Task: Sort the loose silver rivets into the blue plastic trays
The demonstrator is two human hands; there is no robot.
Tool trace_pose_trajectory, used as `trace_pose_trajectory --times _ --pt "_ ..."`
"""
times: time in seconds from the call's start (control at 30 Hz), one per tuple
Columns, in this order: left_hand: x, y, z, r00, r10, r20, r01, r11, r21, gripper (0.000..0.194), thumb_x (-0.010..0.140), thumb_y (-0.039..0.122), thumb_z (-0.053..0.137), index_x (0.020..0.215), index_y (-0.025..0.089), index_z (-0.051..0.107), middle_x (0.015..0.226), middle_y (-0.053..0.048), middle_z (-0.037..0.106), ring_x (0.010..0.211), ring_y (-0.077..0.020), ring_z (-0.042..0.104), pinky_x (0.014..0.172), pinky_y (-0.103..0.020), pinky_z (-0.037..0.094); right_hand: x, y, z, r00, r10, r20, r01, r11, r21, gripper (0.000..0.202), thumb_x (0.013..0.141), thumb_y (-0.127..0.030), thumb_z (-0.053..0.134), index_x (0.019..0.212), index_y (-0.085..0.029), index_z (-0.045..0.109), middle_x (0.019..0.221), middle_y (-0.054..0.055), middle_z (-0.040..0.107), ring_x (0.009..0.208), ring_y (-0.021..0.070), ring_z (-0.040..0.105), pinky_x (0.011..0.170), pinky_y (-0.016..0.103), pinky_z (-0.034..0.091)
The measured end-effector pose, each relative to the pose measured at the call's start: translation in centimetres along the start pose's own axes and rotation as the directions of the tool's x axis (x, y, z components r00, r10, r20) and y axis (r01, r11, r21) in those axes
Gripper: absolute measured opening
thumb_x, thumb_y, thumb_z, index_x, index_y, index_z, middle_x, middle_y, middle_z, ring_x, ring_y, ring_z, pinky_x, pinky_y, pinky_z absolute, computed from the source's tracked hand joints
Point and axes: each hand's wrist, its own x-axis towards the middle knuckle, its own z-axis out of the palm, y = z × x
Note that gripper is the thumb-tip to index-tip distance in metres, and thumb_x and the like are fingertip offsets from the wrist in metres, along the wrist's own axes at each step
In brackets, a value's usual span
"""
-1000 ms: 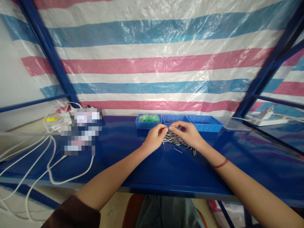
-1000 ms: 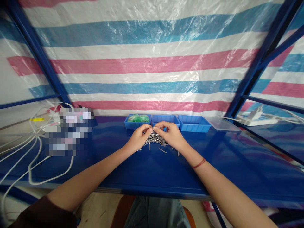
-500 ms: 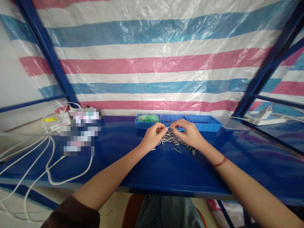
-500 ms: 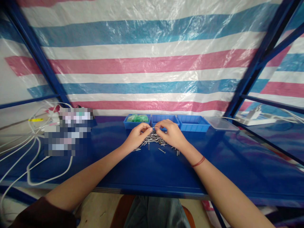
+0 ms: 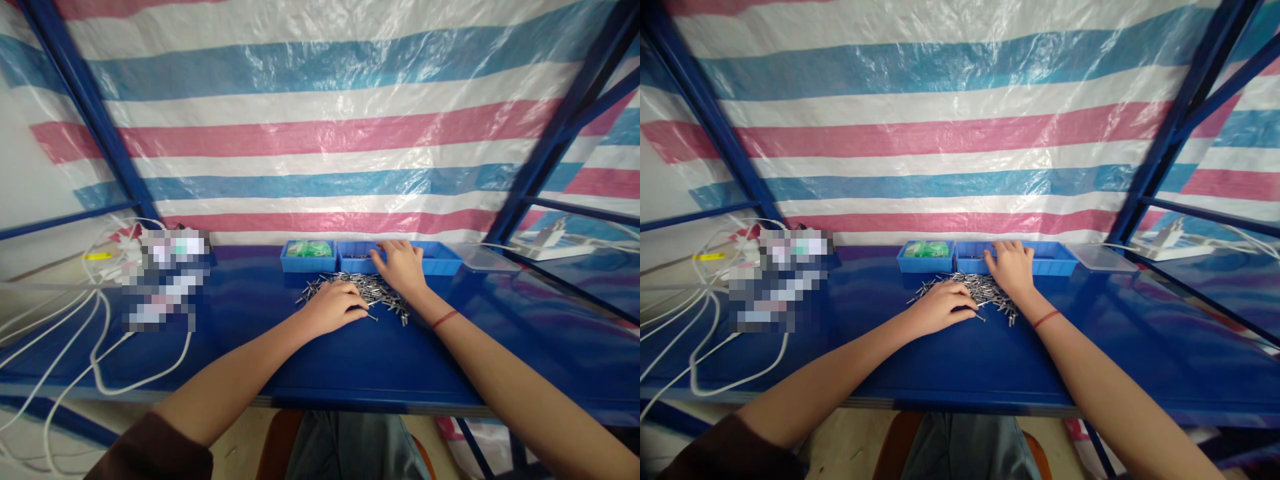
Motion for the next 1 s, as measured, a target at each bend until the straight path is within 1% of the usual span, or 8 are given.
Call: trace_pose_trajectory --times 0.1,0.2,0.33,0.43,0.53,0.7,0.83,1.0 --pt "0.0 0.4 0.3 1.000 0.003 0.022 -0.004 0.998 0.056 0.017 0.087 0.033 0.056 0.086 0.023 0.069 0.093 -0.001 0.066 0.093 -0.0174 0.058 0.086 -0.032 0.040 -0.3 -0.9 -0.7 0.999 -0.042 0.015 0.041 0.995 0.089 0.027 0.088 -0.033 0.045 0.093 -0.017 0.066 0.094 0.010 0.070 0.095 0.0298 0.054 0.077 0.040 0.034" --pt "0.0 0.7 -0.1 1.000 -0.026 0.000 0.026 0.989 0.143 0.019 0.090 0.031 0.051 0.085 0.022 0.067 0.093 -0.002 0.065 0.093 -0.0181 0.058 0.084 -0.032 0.039 -0.6 -1.7 -1.7 0.980 -0.150 0.133 0.106 0.951 0.291 0.021 0.084 -0.025 0.047 0.078 -0.018 0.066 0.086 0.006 0.070 0.085 0.0237 0.057 0.076 0.035 0.038" --pt "0.0 0.3 -1.5 0.978 -0.170 -0.120 0.189 0.968 0.168 0.020 0.094 0.027 0.043 0.092 0.018 0.061 0.091 -0.004 0.066 0.088 -0.0190 0.061 0.077 -0.031 0.042 -1.4 -2.7 -2.6 0.894 -0.264 0.361 0.017 0.826 0.564 0.023 0.082 -0.023 0.045 0.070 -0.018 0.063 0.071 0.002 0.066 0.064 0.0152 0.057 0.063 0.027 0.041" --pt "-0.1 -0.3 -2.2 0.957 -0.230 -0.179 0.246 0.966 0.076 0.014 0.091 0.023 0.047 0.091 0.017 0.059 0.090 -0.004 0.067 0.086 -0.0187 0.062 0.076 -0.030 0.044 -2.0 -3.3 -2.6 0.864 -0.298 0.406 -0.035 0.768 0.639 0.027 0.085 -0.031 0.044 0.073 -0.017 0.064 0.067 0.001 0.063 0.059 0.0133 0.053 0.058 0.026 0.040" --pt "0.0 -0.7 -2.1 0.936 -0.255 -0.242 0.241 0.967 -0.085 0.009 0.088 0.020 0.051 0.090 0.017 0.059 0.089 -0.004 0.067 0.083 -0.0168 0.063 0.076 -0.028 0.046 -2.2 -3.5 -2.2 0.858 -0.290 0.425 -0.081 0.739 0.669 0.032 0.086 -0.038 0.044 0.073 -0.016 0.063 0.066 0.001 0.062 0.058 0.0125 0.051 0.055 0.025 0.038" --pt "0.3 -0.7 -1.6 0.862 -0.403 -0.308 0.281 0.885 -0.372 0.011 0.084 0.023 0.057 0.092 0.018 0.060 0.085 -0.002 0.068 0.079 -0.0145 0.064 0.074 -0.027 0.048 -1.9 -3.6 -2.4 0.864 -0.262 0.431 -0.165 0.661 0.732 0.037 0.085 -0.047 0.047 0.072 -0.016 0.062 0.071 0.004 0.064 0.063 0.0144 0.054 0.058 0.026 0.039" --pt "0.3 -0.5 -1.9 0.861 -0.389 -0.328 0.242 0.880 -0.409 0.009 0.085 0.025 0.054 0.085 0.018 0.060 0.081 0.000 0.066 0.074 -0.0121 0.061 0.073 -0.025 0.047 -1.7 -3.8 -2.7 0.863 -0.240 0.446 -0.238 0.584 0.776 0.038 0.082 -0.051 0.051 0.072 -0.016 0.063 0.071 0.004 0.064 0.065 0.0145 0.055 0.062 0.028 0.042" --pt "0.3 -0.4 -2.1 0.852 -0.376 -0.364 0.229 0.894 -0.386 0.008 0.085 0.023 0.053 0.087 0.017 0.059 0.085 -0.001 0.063 0.074 -0.0110 0.058 0.071 -0.023 0.045 -1.5 -3.7 -2.3 0.866 -0.125 0.485 -0.386 0.449 0.806 0.033 0.073 -0.049 0.062 0.075 -0.015 0.064 0.071 0.003 0.065 0.062 0.0128 0.055 0.064 0.029 0.045"
